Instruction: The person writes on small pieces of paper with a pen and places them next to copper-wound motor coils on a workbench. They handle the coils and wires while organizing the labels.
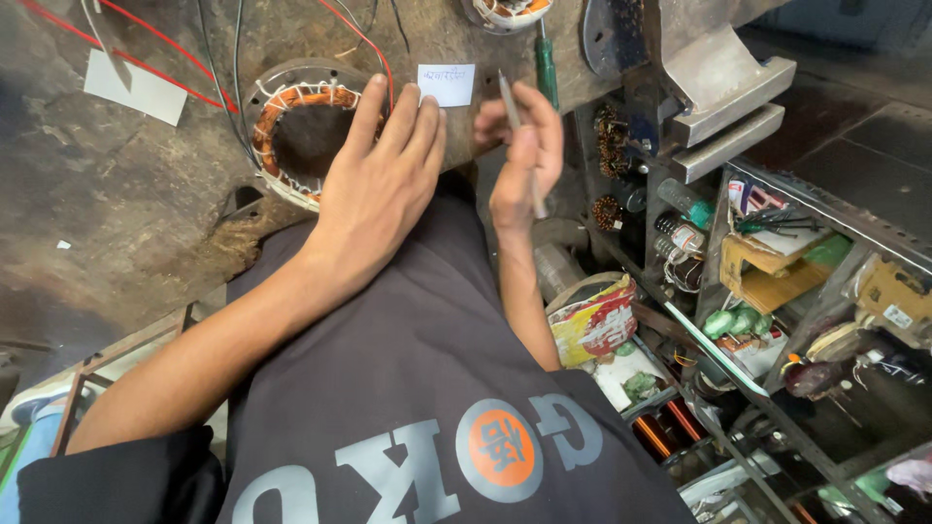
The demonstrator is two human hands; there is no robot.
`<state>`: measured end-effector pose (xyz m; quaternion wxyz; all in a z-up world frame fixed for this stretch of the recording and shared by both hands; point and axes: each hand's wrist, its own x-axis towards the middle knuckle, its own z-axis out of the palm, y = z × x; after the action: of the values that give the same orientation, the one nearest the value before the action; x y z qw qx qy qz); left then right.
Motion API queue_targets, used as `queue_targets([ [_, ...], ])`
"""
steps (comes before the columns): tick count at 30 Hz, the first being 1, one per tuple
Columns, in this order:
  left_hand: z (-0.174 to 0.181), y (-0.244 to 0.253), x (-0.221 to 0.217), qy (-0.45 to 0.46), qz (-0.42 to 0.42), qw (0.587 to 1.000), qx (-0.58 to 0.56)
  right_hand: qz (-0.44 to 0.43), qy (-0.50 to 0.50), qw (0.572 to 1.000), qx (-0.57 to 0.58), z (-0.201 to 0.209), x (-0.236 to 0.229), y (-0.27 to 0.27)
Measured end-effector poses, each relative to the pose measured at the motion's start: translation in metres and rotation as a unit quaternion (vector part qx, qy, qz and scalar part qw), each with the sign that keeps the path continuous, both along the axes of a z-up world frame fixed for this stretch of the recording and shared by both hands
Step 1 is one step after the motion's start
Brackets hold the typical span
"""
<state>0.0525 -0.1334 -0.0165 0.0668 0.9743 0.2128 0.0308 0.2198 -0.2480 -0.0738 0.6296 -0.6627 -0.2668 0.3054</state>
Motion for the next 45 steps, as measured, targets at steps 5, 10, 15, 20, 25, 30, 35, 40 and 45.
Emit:
queue_targets([
  [5, 0.0, 0.001, -0.001, -0.001, 0.02, 1.0, 0.013, 0.027, -0.141, 0.988, -0.051, -0.007, -0.009, 0.005],
  [10, -0.003, 0.006, -0.001, -0.001, 0.026, 1.0, 0.006, -0.006, -0.13, 0.99, -0.051, -0.013, -0.009, 0.012],
  [15, -0.006, 0.009, 0.0, 0.009, 0.018, 1.0, -0.013, -0.02, -0.158, 0.982, -0.099, -0.008, -0.014, 0.009],
  [20, -0.003, 0.011, 0.001, 0.038, 0.015, 0.999, -0.023, -0.02, -0.181, 0.972, -0.15, -0.002, -0.02, 0.015],
  [25, -0.001, 0.014, 0.002, 0.036, 0.015, 0.999, -0.036, -0.009, -0.213, 0.963, -0.166, 0.006, -0.028, 0.017],
  [30, -0.003, 0.014, 0.001, 0.034, 0.016, 0.998, -0.055, -0.004, -0.262, 0.943, -0.204, 0.008, -0.03, 0.014],
  [35, -0.002, 0.015, 0.002, 0.035, 0.014, 0.997, -0.065, -0.029, -0.257, 0.942, -0.212, 0.006, -0.03, 0.02],
  [40, -0.002, 0.016, 0.003, 0.043, 0.012, 0.997, -0.069, -0.02, -0.26, 0.938, -0.227, 0.008, -0.032, 0.021],
  [45, -0.001, 0.015, 0.004, 0.058, 0.013, 0.995, -0.074, -0.017, -0.264, 0.937, -0.228, 0.008, -0.031, 0.022],
])
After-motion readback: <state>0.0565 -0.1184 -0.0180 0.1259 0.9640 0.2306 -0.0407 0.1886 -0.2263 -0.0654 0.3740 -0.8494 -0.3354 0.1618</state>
